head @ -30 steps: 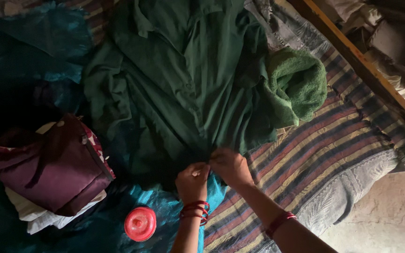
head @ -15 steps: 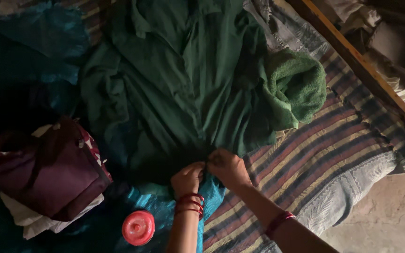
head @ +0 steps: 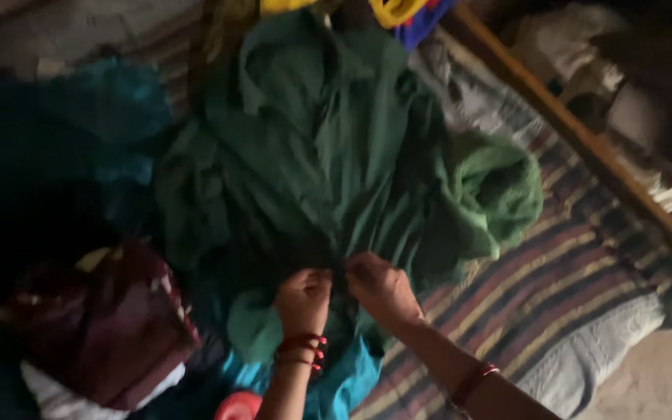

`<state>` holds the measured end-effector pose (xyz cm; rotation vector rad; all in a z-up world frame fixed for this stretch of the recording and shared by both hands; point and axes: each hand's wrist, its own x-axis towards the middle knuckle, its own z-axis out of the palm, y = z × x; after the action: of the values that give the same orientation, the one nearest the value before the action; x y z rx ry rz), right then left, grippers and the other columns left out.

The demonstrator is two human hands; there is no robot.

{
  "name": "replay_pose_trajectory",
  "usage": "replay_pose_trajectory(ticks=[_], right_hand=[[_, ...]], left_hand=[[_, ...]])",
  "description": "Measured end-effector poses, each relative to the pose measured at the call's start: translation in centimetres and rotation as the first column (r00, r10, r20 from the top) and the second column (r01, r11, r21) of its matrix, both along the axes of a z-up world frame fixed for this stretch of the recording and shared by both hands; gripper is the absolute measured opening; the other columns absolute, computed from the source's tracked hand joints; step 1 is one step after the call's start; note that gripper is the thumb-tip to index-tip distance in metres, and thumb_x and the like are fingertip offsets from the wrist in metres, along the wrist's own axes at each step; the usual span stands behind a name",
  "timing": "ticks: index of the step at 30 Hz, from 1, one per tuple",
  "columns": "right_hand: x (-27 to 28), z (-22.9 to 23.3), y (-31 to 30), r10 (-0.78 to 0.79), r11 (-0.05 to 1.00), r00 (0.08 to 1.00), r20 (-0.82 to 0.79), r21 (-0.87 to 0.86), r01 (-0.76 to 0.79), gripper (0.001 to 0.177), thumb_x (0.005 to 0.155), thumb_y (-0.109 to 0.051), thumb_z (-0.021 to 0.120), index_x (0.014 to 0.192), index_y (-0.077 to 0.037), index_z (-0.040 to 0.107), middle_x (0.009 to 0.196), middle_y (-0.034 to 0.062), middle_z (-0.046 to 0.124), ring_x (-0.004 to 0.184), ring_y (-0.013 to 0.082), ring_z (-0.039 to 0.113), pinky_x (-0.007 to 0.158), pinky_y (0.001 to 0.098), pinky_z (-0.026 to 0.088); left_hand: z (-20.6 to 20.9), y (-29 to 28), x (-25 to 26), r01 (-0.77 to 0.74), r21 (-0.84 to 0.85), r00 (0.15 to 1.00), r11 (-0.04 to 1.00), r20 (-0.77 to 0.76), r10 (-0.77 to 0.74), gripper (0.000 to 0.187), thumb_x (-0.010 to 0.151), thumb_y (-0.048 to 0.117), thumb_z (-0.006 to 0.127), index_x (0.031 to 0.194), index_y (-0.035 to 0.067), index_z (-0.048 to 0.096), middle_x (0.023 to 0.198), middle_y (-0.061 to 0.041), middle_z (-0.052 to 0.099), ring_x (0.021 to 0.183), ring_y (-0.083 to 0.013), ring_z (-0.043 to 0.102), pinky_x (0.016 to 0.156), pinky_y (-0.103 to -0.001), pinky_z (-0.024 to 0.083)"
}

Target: The person picks up a shirt from a pile of clothes on a bed, spreads it out, and buttons several buttons on the front before folding it.

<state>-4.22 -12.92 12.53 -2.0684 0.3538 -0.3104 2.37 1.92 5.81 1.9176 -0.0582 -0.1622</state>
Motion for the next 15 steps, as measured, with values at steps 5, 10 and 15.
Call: replay_pose_trajectory(ticks=[5,10,15], right_hand=[[6.3,2.5,-2.3,0.038,0.993,0.992,0.123,-0.119,-0.023,0.02,0.087,-0.01,0.067,0.107,-0.007,0.07,0.102,0.0158,0.074,0.096,0.0367,0.071,0.081,0.043,0.057],[12.7,3.0,-5.0,-0.003,0.978,0.989,0.148,-0.205,0.034,0.026,0.084,-0.004,0.064,0.109,-0.006,0.07,0.108,0.0179,0.07,0.097,0.0379,0.07,0.081,0.0434,0.057],[18.2,3.5,-8.1,-0.017,0.976,0.95,0.311,-0.202,0.084,0.03,0.084,-0.003,0.065,0.114,-0.001,0.065,0.11,0.0203,0.068,0.102,0.0372,0.069,0.084,0.043,0.058]], left_hand=[[7.6,-1.5,6.3,0.047,0.286,0.99,0.957,0.113,-0.082,0.013,0.089,0.016,0.072,0.098,0.008,0.078,0.091,-0.012,0.078,0.083,-0.0277,0.077,0.072,-0.038,0.06],[10.9,-2.3,13.0,0.077,0.278,0.943,0.957,0.29,-0.161,0.02,0.086,0.011,0.072,0.105,0.005,0.072,0.1,-0.015,0.074,0.084,-0.0293,0.076,0.074,-0.04,0.059],[13.4,-2.9,18.9,0.05,0.391,0.832,0.919,0.493,-0.255,0.023,0.089,0.007,0.071,0.111,0.005,0.07,0.111,-0.017,0.069,0.1,-0.0369,0.067,0.083,-0.044,0.055]])
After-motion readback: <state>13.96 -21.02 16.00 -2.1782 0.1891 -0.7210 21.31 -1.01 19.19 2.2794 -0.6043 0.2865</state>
